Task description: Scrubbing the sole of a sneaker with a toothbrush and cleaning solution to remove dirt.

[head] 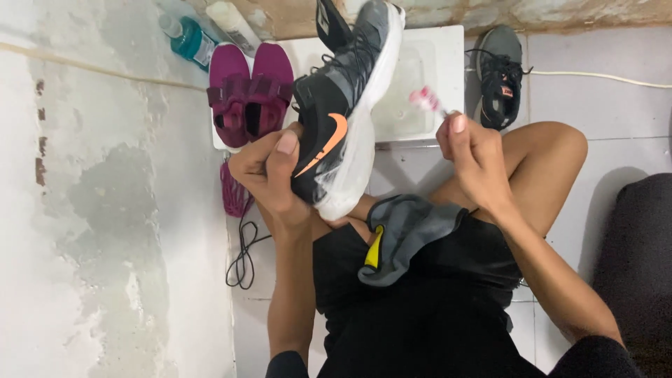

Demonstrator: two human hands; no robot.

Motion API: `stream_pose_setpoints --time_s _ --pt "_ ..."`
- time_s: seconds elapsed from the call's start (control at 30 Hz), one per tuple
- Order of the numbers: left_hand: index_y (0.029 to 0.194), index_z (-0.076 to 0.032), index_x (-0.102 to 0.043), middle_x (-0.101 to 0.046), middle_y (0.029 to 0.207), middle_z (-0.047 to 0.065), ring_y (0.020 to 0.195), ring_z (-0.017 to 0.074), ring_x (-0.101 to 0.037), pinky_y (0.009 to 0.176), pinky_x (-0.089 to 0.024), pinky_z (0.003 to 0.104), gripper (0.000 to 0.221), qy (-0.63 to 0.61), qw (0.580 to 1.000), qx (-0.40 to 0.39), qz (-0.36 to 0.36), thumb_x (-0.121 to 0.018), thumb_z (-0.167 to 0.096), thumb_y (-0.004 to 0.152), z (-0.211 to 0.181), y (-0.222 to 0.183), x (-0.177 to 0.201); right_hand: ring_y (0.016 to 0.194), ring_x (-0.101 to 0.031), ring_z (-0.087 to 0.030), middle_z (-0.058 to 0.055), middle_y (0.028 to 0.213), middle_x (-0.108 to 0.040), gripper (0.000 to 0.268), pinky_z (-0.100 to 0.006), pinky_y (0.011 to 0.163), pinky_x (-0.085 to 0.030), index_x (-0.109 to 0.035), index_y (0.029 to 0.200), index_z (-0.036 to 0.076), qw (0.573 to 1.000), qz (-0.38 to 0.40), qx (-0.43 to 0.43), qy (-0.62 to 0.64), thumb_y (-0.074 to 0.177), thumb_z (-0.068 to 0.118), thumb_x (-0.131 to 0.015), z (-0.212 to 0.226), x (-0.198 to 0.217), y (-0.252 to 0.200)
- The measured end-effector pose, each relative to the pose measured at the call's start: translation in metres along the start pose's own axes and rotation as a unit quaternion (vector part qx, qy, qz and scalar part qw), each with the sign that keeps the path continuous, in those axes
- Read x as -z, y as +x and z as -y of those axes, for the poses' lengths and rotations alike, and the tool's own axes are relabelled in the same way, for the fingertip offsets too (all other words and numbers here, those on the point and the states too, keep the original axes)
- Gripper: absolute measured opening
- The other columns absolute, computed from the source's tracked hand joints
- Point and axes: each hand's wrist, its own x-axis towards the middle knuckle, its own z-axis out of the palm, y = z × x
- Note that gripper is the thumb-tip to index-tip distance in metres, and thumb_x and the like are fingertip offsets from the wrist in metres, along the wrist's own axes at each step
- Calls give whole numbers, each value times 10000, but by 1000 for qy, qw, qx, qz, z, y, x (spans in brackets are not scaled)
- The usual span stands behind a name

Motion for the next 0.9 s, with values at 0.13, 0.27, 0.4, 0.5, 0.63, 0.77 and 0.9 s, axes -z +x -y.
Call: stream_pose_setpoints --time_s 0.13,0.27,0.4,0.5,0.63,0.77,0.9 --pt "513 -136 -406 -239 506 -70 510 27 -179 428 -217 206 409 -9 1000 10 -1 -595 -94 874 3 1 4 545 -400 -153 -59 582 -444 486 -299 522 -398 -537 856 74 998 -17 -32 48 1176 337 -284 -5 -3 -9" --pt "516 -152 -367 -322 462 -51 465 9 -262 439 -254 182 471 -61 995 68 -48 -582 -38 919 10 0 3 660 -470 -165 -93 720 -514 342 -317 594 -423 -547 1044 35 995 -9 -53 88 1167 276 -337 -8 -6 -17" --pt "532 -166 -385 -354 471 -42 449 23 -316 459 -280 177 453 -94 988 107 -58 -591 -41 916 21 -2 3 687 -472 -173 -104 734 -541 288 -317 631 -405 -556 1076 17 995 -8 -14 94 1163 216 -368 -7 -9 -21" --pt "555 -94 -486 -413 478 20 459 38 -359 497 -328 196 361 -145 965 163 -148 -660 -68 871 28 -4 4 663 -487 -174 -106 713 -591 253 -323 623 -410 -588 1108 18 997 0 8 73 1143 198 -413 -1 -8 -22" --pt "573 -70 -532 -455 490 61 445 84 -409 472 -337 211 309 -173 944 219 -174 -676 -91 845 16 -2 -1 547 -516 -174 -100 668 -599 228 -303 544 -434 -599 1053 15 996 -3 14 89 1122 160 -438 -8 -11 -28" --pt "595 -57 -605 -538 505 119 406 170 -495 416 -356 241 251 -246 881 336 -223 -691 -152 811 15 -1 0 453 -484 -162 -89 600 -598 214 -295 471 -431 -621 1024 15 994 -15 30 101 1098 153 -476 -12 -29 -32" --pt "535 -75 -586 -599 504 153 393 192 -537 419 -394 276 274 -281 832 390 -275 -698 -134 778 15 5 -7 414 -469 -152 -97 549 -593 234 -290 420 -385 -669 991 15 993 -32 22 114 1054 217 -568 -23 -58 -40"
